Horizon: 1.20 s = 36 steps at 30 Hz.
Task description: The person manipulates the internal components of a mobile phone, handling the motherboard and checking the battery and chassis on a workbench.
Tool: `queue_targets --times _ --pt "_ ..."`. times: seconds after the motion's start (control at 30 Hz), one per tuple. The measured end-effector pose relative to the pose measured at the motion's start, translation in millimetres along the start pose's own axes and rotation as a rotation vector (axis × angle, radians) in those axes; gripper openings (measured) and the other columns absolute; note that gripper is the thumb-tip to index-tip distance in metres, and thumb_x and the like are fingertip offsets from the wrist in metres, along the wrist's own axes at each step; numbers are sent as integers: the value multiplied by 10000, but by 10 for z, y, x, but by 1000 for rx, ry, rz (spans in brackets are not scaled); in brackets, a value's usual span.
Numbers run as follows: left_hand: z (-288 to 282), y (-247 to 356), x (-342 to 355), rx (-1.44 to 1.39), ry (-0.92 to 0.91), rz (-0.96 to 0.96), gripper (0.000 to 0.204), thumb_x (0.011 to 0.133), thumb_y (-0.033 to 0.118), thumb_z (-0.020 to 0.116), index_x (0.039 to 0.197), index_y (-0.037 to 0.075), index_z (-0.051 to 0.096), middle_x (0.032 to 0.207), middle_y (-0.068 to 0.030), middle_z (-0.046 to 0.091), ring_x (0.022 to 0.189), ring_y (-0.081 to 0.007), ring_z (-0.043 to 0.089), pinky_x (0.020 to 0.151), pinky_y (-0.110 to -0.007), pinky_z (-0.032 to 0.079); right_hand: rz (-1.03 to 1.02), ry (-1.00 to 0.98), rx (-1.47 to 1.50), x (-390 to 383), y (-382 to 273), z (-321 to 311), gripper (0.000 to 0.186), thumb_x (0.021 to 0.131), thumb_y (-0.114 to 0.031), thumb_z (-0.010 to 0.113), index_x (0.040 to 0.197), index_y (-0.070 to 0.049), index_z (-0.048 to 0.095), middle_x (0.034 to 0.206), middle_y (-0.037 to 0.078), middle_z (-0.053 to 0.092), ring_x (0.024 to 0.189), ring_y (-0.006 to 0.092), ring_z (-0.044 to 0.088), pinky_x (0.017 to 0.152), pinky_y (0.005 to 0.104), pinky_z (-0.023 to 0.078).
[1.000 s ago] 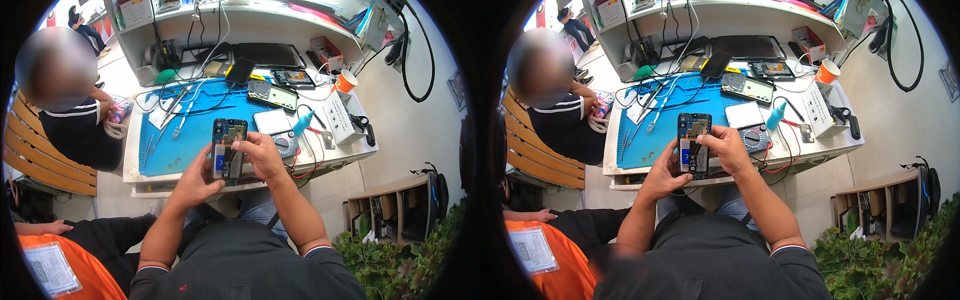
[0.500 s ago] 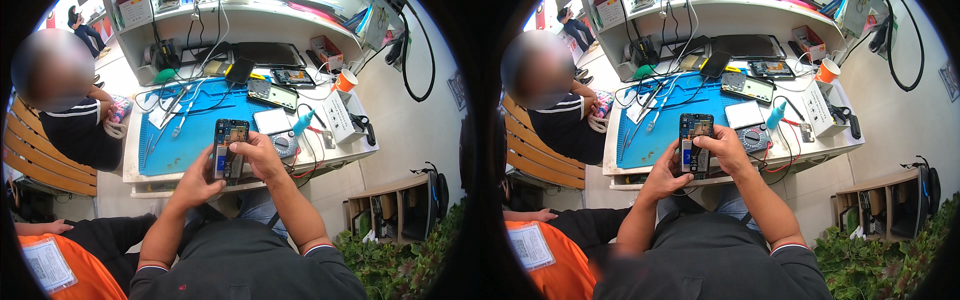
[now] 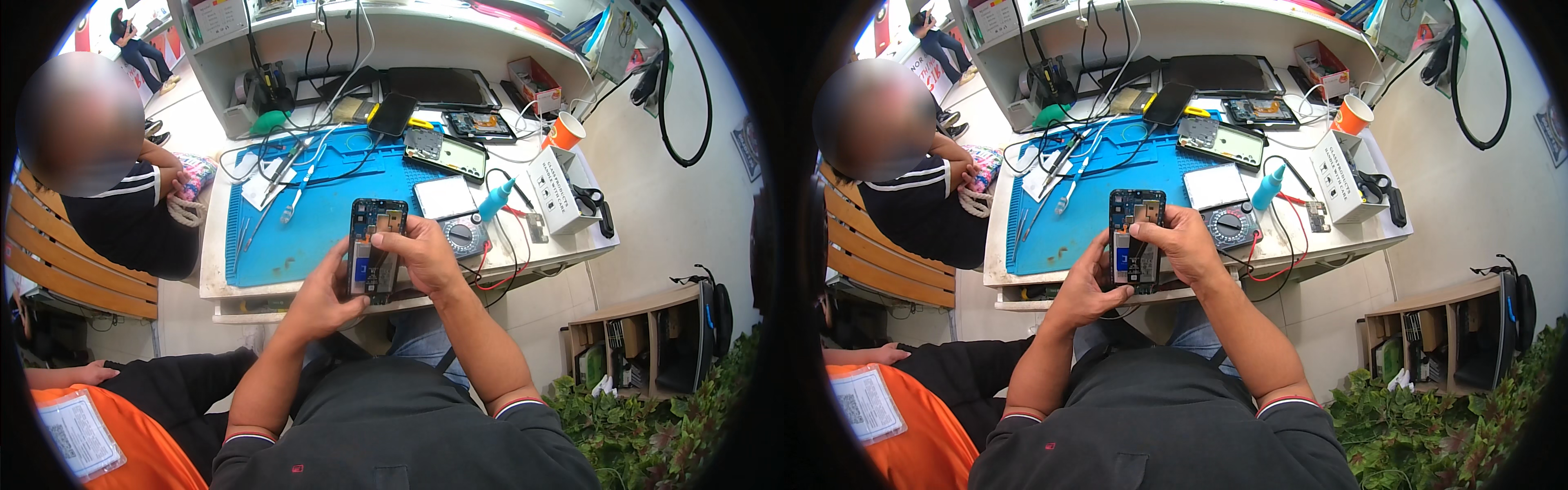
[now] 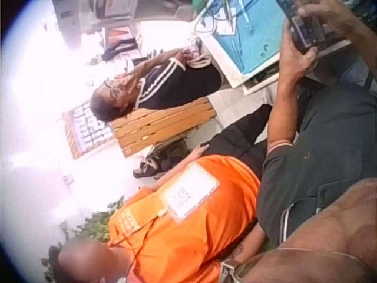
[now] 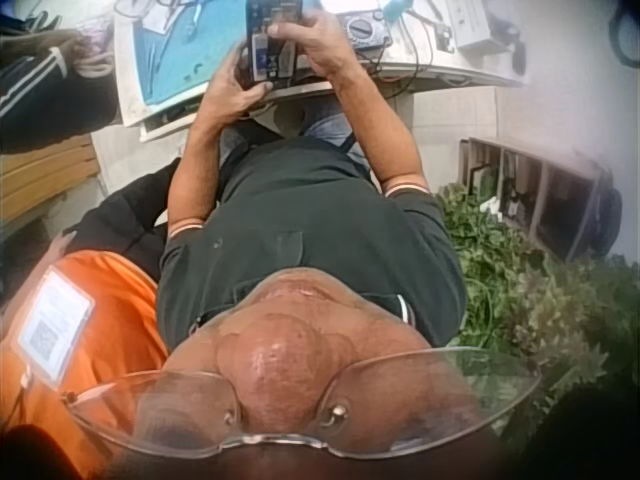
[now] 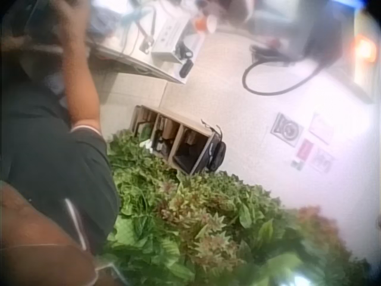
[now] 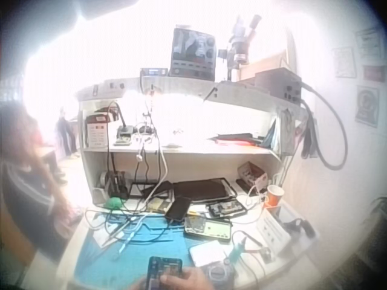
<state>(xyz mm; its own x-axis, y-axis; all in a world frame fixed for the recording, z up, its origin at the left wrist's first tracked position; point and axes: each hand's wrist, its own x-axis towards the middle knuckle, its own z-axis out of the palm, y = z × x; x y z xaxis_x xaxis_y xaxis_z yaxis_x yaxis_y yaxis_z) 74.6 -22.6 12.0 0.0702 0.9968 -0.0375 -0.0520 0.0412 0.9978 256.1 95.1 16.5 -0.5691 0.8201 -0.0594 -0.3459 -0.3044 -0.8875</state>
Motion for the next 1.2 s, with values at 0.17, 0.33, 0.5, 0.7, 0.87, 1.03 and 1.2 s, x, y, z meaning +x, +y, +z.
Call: queue_targets --times 0.17,0.33,0.5,0.7,0.87,1.03,1.2 --pt "28 -38 -12 -40 -9 5 996 834 -95 722 1676 -2 196 1288 -154 642 1181 -204 655 993 -334 530 -43 6 -19 0 45 -3 194 914 -75 795 1093 -3 778 1015 64 787 910 110 712 860 285 565" --pt "-28 6 0 -120 -68 -22 1025 839 -88 737 1687 27 174 1319 -162 646 1208 -214 658 1027 -353 523 4 -9 37 -18 19 20 271 909 -82 798 1161 5 747 1064 70 778 945 118 711 870 301 574" --pt "-42 48 -15 -258 -93 -76 1076 810 -70 812 1688 61 204 1264 -140 691 1189 -199 685 1026 -344 542 91 -103 -62 -66 -94 0 394 891 -121 832 1237 -6 684 1104 72 761 965 137 717 885 320 585" --pt "-77 36 -30 -266 -113 -102 1109 809 -85 816 1691 27 153 1296 -164 687 1180 -204 694 1017 -342 554 104 -90 -51 -79 -102 15 470 875 -112 849 1285 -13 641 1148 87 747 991 146 717 892 330 589" --pt "-91 54 -48 -301 -105 -85 1092 823 -89 797 1692 26 145 1323 -187 672 1193 -218 692 1009 -349 557 100 -147 -109 -96 -79 -5 672 820 -123 904 1387 -8 561 1219 87 724 1062 170 710 965 360 577" --pt "-101 114 -39 -324 -64 -51 1104 817 -91 815 1690 24 148 1357 -203 653 1232 -242 677 1017 -371 567 125 -319 -109 -224 -101 40 901 759 -28 928 1524 -7 451 1355 76 645 1225 160 638 1083 351 512" --pt "-211 126 -52 -267 -116 26 942 869 -26 806 1653 1 284 1347 -195 650 1219 -241 666 995 -390 585 28 -336 -172 -240 -2 16 962 757 -60 929 1554 -1 393 1402 94 620 1251 174 631 1070 365 528"
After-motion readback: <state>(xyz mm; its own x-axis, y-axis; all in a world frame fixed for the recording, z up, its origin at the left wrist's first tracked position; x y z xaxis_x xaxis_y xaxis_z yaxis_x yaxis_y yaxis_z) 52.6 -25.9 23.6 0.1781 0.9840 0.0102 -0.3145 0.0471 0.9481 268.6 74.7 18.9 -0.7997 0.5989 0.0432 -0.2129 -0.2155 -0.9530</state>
